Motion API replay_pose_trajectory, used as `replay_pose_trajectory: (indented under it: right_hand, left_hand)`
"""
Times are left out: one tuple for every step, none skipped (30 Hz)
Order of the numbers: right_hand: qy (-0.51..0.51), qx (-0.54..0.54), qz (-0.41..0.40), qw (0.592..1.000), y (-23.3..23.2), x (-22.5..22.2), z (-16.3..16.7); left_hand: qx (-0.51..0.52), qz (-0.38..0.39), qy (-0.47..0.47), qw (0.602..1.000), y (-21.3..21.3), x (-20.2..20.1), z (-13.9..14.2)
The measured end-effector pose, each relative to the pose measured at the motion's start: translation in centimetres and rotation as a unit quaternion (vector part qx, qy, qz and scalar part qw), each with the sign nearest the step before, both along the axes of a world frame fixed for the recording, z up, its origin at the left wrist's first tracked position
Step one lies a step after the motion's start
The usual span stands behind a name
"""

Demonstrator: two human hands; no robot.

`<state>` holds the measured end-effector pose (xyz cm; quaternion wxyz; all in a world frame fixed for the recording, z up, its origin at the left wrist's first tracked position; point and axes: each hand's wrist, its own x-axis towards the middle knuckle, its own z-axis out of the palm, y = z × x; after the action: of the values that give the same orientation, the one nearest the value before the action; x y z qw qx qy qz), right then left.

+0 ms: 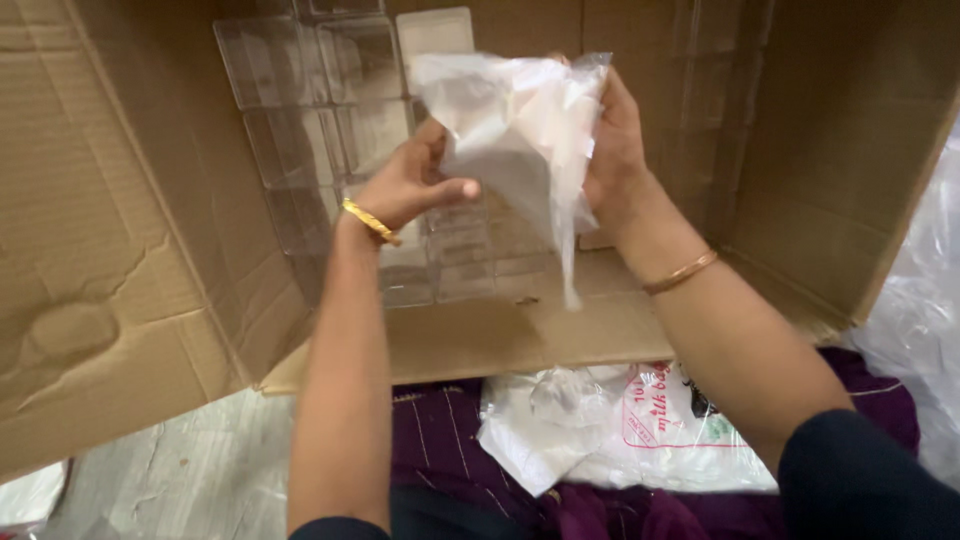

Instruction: The person sits on the floor with a large cardboard box and packs clear plastic boxes into plastic bags one at a time, opening each bag, inserting a box, and setting the filled bag aside. They occasionally reach into a pile of empty bags to pull out the next one.

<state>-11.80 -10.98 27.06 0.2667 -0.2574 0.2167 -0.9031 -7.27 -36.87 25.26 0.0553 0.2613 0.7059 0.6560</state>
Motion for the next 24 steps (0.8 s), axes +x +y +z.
replay_pose_trajectory:
  right_hand:
    - [0.011, -0.013, 0.006, 1.000, 0.0, -0.1, -0.2]
    - [0.007, 0.003, -0.005, 1.000, 0.1, -0.2, -0.4]
    - [0.003, 0.018, -0.016, 1.000, 0.4, -0.4, -0.4]
    - [-0.002, 0.033, -0.028, 0.999, 0.7, -0.6, -0.4]
    - [0.075, 0.095, -0.060, 0.991, 1.2, -1.0, 0.0]
    - [0.151, 0.155, -0.093, 0.972, 1.8, -1.5, 0.6]
    - [0.223, 0.215, -0.124, 0.943, 2.3, -1.8, 1.2]
    - [0.263, 0.265, -0.165, 0.913, 2.7, -2.0, 1.9]
    - [0.303, 0.311, -0.204, 0.877, 3.2, -2.2, 2.7]
    - [0.340, 0.355, -0.244, 0.836, 3.5, -2.4, 3.7]
    - [0.360, 0.398, -0.232, 0.811, 3.6, -2.5, 4.6]
    - [0.378, 0.440, -0.220, 0.785, 3.7, -2.5, 5.4]
    - [0.393, 0.481, -0.206, 0.756, 3.6, -2.3, 5.9]
    - [0.519, 0.509, -0.259, 0.636, 3.1, -2.3, 6.2]
    - [0.630, 0.519, -0.301, 0.493, 2.4, -2.7, 6.6]
    - [0.638, 0.547, -0.277, 0.466, 2.0, -2.7, 6.7]
    - [0.647, 0.573, -0.252, 0.436, 1.7, -2.9, 6.6]
    - [0.559, 0.618, -0.163, 0.528, 1.0, -3.0, 6.2]
    - [0.461, 0.645, -0.069, 0.605, 0.6, -3.2, 6.0]
    - [0.454, 0.644, -0.066, 0.612, 0.2, -3.2, 5.6]
    - [0.445, 0.644, -0.061, 0.619, -0.2, -3.1, 5.0]
    - [0.441, 0.641, -0.057, 0.626, -0.4, -3.0, 4.5]
    - [0.437, 0.639, -0.052, 0.631, -0.8, -2.9, 3.9]
    - [0.433, 0.635, -0.046, 0.637, -1.0, -2.7, 3.4]
  left_hand:
    - [-0.027, 0.049, -0.027, 0.998, 0.3, -0.3, -0.2]
    - [-0.055, 0.098, -0.053, 0.992, 0.6, -0.5, -0.4]
    - [-0.084, 0.146, -0.081, 0.982, 0.6, -0.6, -0.3]
    - [-0.133, 0.173, -0.077, 0.973, 0.5, -0.5, -0.1]
    - [-0.183, 0.200, -0.071, 0.960, 0.1, -0.5, 0.2]
    - [-0.231, 0.226, -0.065, 0.944, -0.2, -0.4, 0.5]
    - [-0.197, 0.202, -0.030, 0.959, -0.6, -0.2, 0.8]
    - [-0.164, 0.178, 0.005, 0.970, -1.0, -0.1, 1.0]
    - [-0.131, 0.153, 0.041, 0.979, -1.4, 0.0, 1.2]
    - [-0.123, 0.147, 0.050, 0.980, -1.4, -0.1, 1.3]
    - [-0.115, 0.142, 0.058, 0.982, -1.2, -0.3, 1.2]
    - [-0.107, 0.135, 0.065, 0.983, -1.1, -0.3, 1.1]
    - [-0.109, 0.136, 0.069, 0.982, -1.1, -0.2, 0.9]
    - [-0.110, 0.136, 0.072, 0.982, -1.1, -0.1, 0.6]
    - [-0.111, 0.137, 0.076, 0.981, -1.1, 0.0, 0.4]
    - [-0.102, 0.129, 0.062, 0.984, -1.1, 0.0, 0.2]
    - [-0.093, 0.120, 0.046, 0.987, -1.1, 0.3, 0.0]
    - [-0.083, 0.110, 0.031, 0.990, -1.1, 0.4, -0.1]
    - [-0.110, 0.096, 0.048, 0.988, -1.4, 0.6, 0.1]
    - [-0.138, 0.081, 0.064, 0.985, -1.9, 1.2, 0.2]
    - [-0.166, 0.066, 0.078, 0.981, -2.3, 1.4, 0.4]
    - [-0.168, 0.082, 0.082, 0.979, -2.3, 1.4, 0.5]
    - [-0.169, 0.099, 0.087, 0.977, -2.2, 1.4, 0.5]
    - [-0.171, 0.117, 0.089, 0.974, -2.2, 1.5, 0.5]
